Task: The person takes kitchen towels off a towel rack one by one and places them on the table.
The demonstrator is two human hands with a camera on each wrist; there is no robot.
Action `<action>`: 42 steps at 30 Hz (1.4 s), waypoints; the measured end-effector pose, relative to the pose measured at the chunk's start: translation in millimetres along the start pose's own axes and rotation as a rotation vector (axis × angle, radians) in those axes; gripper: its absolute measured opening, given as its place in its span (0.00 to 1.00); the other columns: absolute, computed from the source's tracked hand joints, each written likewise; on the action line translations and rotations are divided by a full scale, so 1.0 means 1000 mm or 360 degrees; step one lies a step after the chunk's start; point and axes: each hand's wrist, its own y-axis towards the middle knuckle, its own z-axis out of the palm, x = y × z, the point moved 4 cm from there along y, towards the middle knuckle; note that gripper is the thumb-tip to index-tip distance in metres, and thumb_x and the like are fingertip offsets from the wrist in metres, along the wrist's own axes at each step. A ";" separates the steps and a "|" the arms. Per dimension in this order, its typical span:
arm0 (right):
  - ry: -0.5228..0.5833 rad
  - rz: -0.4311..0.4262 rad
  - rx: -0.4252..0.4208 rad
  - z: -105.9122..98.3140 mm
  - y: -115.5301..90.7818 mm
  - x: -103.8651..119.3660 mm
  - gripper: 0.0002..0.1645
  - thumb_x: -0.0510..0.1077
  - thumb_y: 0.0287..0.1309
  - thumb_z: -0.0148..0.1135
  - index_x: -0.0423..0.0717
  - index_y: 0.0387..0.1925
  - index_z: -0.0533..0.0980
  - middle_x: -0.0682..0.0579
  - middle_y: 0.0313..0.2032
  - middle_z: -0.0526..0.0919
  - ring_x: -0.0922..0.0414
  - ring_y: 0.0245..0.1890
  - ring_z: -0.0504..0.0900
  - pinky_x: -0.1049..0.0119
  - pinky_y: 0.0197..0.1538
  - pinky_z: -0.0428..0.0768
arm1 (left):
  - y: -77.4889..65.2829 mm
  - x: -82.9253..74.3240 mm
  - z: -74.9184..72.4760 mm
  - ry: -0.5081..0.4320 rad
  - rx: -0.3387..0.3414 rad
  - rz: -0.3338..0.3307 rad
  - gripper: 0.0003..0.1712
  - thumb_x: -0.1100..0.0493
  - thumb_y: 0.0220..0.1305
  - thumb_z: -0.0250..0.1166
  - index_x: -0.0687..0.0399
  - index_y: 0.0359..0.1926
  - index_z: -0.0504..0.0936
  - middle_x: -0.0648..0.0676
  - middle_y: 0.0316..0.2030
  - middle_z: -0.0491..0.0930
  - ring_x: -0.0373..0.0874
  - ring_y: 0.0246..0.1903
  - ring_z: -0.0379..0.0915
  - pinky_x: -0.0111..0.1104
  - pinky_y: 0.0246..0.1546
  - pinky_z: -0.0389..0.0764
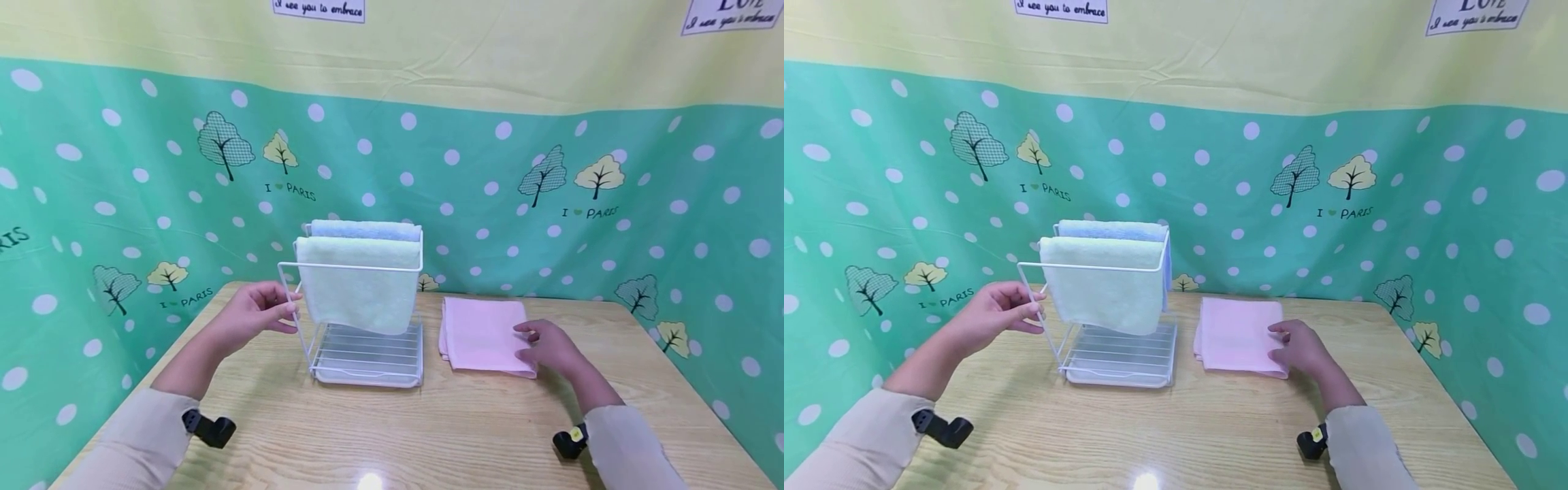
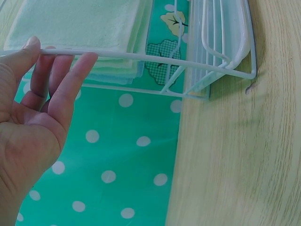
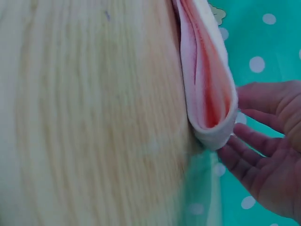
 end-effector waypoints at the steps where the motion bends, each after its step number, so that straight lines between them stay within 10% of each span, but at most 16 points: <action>1: -0.0024 -0.0015 0.0025 0.002 0.000 0.001 0.31 0.37 0.50 0.73 0.36 0.57 0.75 0.34 0.53 0.75 0.39 0.52 0.74 0.45 0.52 0.78 | 0.000 0.000 0.000 0.0002 -0.0001 0.0000 0.13 0.63 0.67 0.64 0.72 0.39 0.74 0.63 0.44 0.80 0.52 0.40 0.81 0.44 0.39 0.86; 24: -0.0058 -0.0172 0.0087 0.025 0.023 0.014 0.30 0.34 0.54 0.69 0.36 0.60 0.73 0.32 0.62 0.70 0.35 0.62 0.67 0.39 0.65 0.67 | -0.001 0.001 0.000 -0.0010 0.0007 0.0000 0.12 0.64 0.67 0.64 0.73 0.39 0.74 0.60 0.42 0.80 0.52 0.42 0.80 0.45 0.39 0.86; 42: 0.0147 -0.0148 0.0000 0.005 0.021 0.025 0.34 0.41 0.54 0.72 0.44 0.63 0.72 0.35 0.60 0.70 0.35 0.54 0.73 0.43 0.55 0.78 | 0.000 0.002 0.000 -0.0027 0.0005 -0.0003 0.12 0.64 0.67 0.64 0.73 0.40 0.73 0.61 0.42 0.80 0.52 0.41 0.81 0.45 0.39 0.86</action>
